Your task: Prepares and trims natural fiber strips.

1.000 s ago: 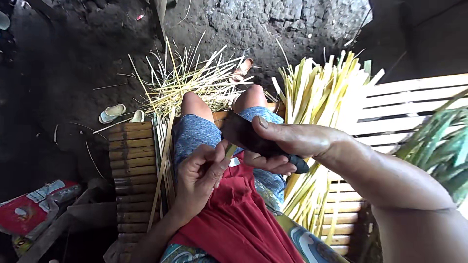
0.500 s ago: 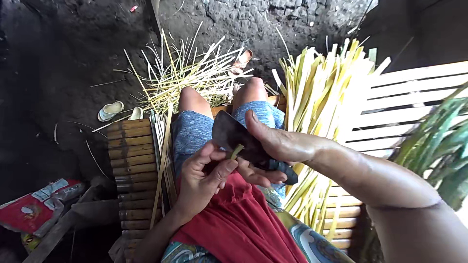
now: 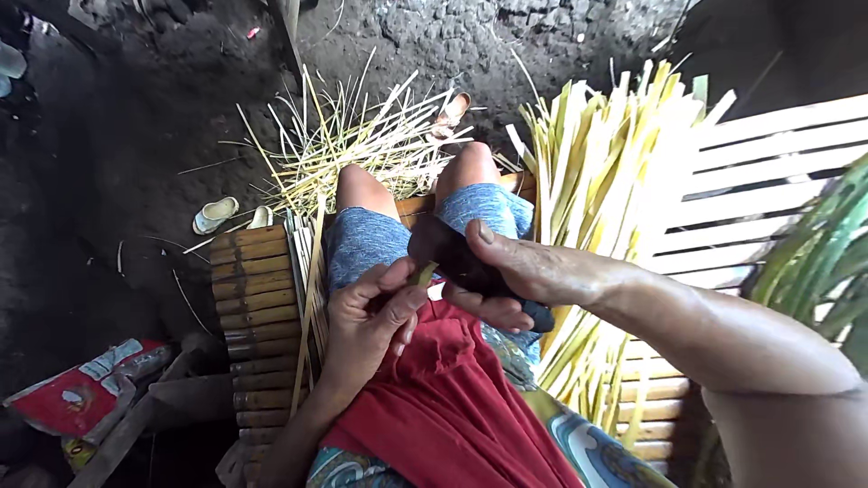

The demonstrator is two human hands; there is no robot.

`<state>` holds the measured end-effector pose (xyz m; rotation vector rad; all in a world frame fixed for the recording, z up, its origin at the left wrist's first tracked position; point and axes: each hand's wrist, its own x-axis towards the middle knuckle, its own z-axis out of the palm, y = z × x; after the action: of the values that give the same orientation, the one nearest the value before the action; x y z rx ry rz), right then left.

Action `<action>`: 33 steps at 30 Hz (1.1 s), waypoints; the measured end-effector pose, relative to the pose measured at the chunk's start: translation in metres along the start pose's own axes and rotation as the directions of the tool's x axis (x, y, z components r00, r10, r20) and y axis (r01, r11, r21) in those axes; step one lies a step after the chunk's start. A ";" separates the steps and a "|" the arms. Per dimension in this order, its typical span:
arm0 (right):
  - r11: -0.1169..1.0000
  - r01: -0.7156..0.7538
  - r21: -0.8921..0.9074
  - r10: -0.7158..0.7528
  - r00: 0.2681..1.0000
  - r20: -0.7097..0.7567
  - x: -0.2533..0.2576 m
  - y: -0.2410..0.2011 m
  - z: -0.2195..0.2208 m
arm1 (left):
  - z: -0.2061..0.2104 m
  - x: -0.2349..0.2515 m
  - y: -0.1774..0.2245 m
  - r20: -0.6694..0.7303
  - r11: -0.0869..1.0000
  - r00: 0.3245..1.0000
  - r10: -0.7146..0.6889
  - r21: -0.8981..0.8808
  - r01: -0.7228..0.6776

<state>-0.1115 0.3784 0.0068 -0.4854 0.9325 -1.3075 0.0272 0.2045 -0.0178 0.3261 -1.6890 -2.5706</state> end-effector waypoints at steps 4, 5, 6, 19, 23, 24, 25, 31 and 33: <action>0.997 0.077 -0.029 -0.077 0.997 -0.014 0.002 0.003 0.003 | -0.001 -0.001 0.002 0.009 0.999 1.000 -0.023 -0.049 0.024; 0.994 0.096 -0.047 -0.098 0.995 -0.035 0.003 0.005 0.005 | -0.001 -0.001 0.002 0.018 0.998 1.000 -0.025 -0.059 0.026; 0.992 0.120 -0.040 -0.122 0.991 -0.050 0.004 0.009 0.007 | -0.001 -0.001 0.001 0.022 0.998 1.000 -0.021 -0.065 0.022; 0.968 0.253 -0.001 -0.250 0.958 -0.140 0.018 0.027 0.014 | -0.016 0.006 -0.008 0.174 0.999 0.985 -0.016 -0.045 0.024; 0.968 0.250 0.034 -0.244 0.962 -0.121 0.021 0.029 0.011 | -0.015 -0.006 -0.008 0.019 0.999 0.999 -0.026 0.042 0.025; 0.968 0.239 0.075 -0.232 0.968 -0.095 0.022 0.034 0.011 | -0.014 -0.008 -0.008 0.001 0.999 1.000 -0.018 0.042 0.018; 0.965 0.238 0.111 -0.230 0.970 -0.076 0.024 0.040 0.012 | -0.013 -0.009 -0.008 -0.001 0.999 1.000 -0.014 0.034 0.014; 0.923 0.362 0.133 -0.359 0.932 -0.047 0.023 0.053 0.024 | -0.012 -0.012 -0.008 0.136 0.999 0.991 0.014 -0.034 -0.010; 0.935 0.292 0.200 -0.293 0.956 -0.025 0.020 0.051 0.029 | -0.011 -0.014 -0.009 0.182 1.000 0.983 0.022 -0.023 -0.018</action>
<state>-0.0584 0.3661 -0.0222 -0.4811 0.7308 -1.6520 0.0438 0.2003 -0.0279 0.0736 -1.7084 -2.6744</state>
